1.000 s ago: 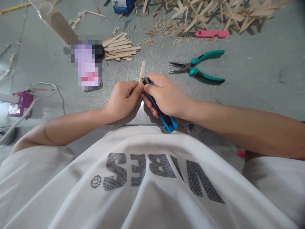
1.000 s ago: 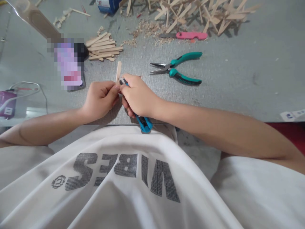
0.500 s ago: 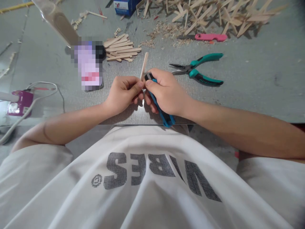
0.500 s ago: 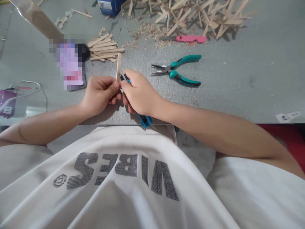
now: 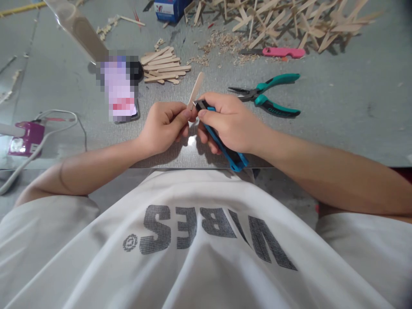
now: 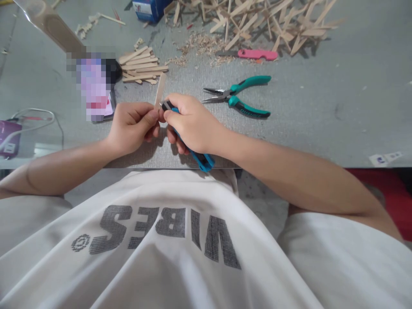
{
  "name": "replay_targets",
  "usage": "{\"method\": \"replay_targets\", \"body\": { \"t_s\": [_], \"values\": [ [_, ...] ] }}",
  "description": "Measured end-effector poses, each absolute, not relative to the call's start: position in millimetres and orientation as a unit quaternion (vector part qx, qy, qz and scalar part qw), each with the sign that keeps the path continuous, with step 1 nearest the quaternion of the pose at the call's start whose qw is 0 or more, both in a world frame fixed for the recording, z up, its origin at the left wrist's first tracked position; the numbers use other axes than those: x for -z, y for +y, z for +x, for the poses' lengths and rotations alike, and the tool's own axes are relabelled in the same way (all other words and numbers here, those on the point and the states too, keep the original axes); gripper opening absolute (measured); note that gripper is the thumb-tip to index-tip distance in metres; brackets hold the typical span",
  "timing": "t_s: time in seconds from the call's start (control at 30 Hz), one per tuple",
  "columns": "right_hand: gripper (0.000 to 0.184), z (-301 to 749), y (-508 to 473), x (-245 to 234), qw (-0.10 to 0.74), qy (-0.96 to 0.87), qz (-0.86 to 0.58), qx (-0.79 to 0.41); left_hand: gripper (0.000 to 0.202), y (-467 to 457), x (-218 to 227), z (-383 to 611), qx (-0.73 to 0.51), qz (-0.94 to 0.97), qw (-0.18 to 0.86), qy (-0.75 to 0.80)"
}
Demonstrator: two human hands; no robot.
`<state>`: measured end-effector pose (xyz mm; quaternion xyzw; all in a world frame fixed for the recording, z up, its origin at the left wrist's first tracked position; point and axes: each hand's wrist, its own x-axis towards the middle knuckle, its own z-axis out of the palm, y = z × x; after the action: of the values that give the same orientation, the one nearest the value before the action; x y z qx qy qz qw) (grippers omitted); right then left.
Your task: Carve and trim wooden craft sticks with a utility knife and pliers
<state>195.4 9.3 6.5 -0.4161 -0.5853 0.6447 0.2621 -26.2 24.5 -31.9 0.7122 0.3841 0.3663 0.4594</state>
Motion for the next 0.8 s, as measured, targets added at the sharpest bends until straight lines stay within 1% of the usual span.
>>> {"method": "replay_targets", "body": {
  "t_s": [0.1, 0.3, 0.4, 0.53, 0.67, 0.8],
  "values": [
    [0.013, 195.1, 8.2, -9.2, 0.263, -0.577, -0.423, -0.647, 0.046, 22.3, 28.2, -26.5, -0.363, 0.729, 0.421, 0.4],
    [0.017, 195.1, 8.5, -8.7, 0.265, -0.572, -0.421, -0.652, 0.045, 20.4, 29.1, -25.9, -0.349, 0.725, 0.424, 0.416],
    [0.015, 195.2, 9.2, -9.0, 0.257, -0.573, -0.423, -0.653, 0.045, 19.4, 29.5, -25.5, -0.346, 0.735, 0.412, 0.414],
    [0.018, 194.4, 9.1, -8.7, 0.248, -0.567, -0.433, -0.655, 0.045, 17.4, 27.4, -24.8, -0.341, 0.756, 0.365, 0.423],
    [0.019, 194.4, 9.5, -5.6, 0.245, -0.553, -0.444, -0.66, 0.039, 18.8, 27.8, -25.6, -0.317, 0.79, 0.308, 0.425],
    [0.023, 195.4, 9.2, -4.6, 0.235, -0.548, -0.427, -0.68, 0.036, 20.8, 32.5, -26.6, -0.298, 0.811, 0.28, 0.418]
  ]
}}
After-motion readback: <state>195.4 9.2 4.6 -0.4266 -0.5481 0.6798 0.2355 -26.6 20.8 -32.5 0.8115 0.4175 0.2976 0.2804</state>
